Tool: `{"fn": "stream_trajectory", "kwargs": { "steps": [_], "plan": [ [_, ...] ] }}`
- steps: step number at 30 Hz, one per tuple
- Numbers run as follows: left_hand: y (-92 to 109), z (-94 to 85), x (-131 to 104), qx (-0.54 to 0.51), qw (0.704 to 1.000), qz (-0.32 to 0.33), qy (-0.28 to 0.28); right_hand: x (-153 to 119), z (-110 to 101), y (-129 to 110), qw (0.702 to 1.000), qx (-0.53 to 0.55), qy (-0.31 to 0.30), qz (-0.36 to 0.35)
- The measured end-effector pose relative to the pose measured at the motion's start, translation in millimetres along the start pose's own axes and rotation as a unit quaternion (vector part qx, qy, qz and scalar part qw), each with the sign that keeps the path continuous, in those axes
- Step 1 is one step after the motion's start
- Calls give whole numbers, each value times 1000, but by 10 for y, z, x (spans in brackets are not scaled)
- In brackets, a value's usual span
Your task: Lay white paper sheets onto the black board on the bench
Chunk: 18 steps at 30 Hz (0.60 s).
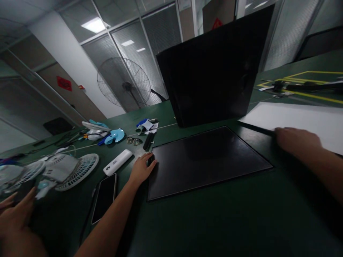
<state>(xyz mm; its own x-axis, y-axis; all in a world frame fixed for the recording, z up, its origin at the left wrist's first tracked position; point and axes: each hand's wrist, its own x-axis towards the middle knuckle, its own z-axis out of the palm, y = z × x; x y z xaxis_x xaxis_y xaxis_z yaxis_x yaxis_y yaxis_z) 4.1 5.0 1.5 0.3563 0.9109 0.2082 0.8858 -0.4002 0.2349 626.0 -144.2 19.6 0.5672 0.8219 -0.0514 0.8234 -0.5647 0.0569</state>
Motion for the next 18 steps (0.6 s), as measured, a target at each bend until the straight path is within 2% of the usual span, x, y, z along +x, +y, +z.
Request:
{"fn": "stream_trajectory", "kwargs": {
  "steps": [4, 10, 15, 18],
  "plan": [
    [-23, 4, 1, -24, 1000, 3, -4, -71, -113, -47, 1000, -7, 2, 18],
    [-27, 1, -4, -38, 999, 4, -7, -149, -171, -99, 998, 15, 59, 12],
    [-33, -7, -6, -38, 999, -1, -16, -202, -209, -113, 996, 20, 85, -30],
    [-39, -5, -5, -37, 999, 0, -25, -256, -235, -220, 993, 13, 76, -91]
  ]
}}
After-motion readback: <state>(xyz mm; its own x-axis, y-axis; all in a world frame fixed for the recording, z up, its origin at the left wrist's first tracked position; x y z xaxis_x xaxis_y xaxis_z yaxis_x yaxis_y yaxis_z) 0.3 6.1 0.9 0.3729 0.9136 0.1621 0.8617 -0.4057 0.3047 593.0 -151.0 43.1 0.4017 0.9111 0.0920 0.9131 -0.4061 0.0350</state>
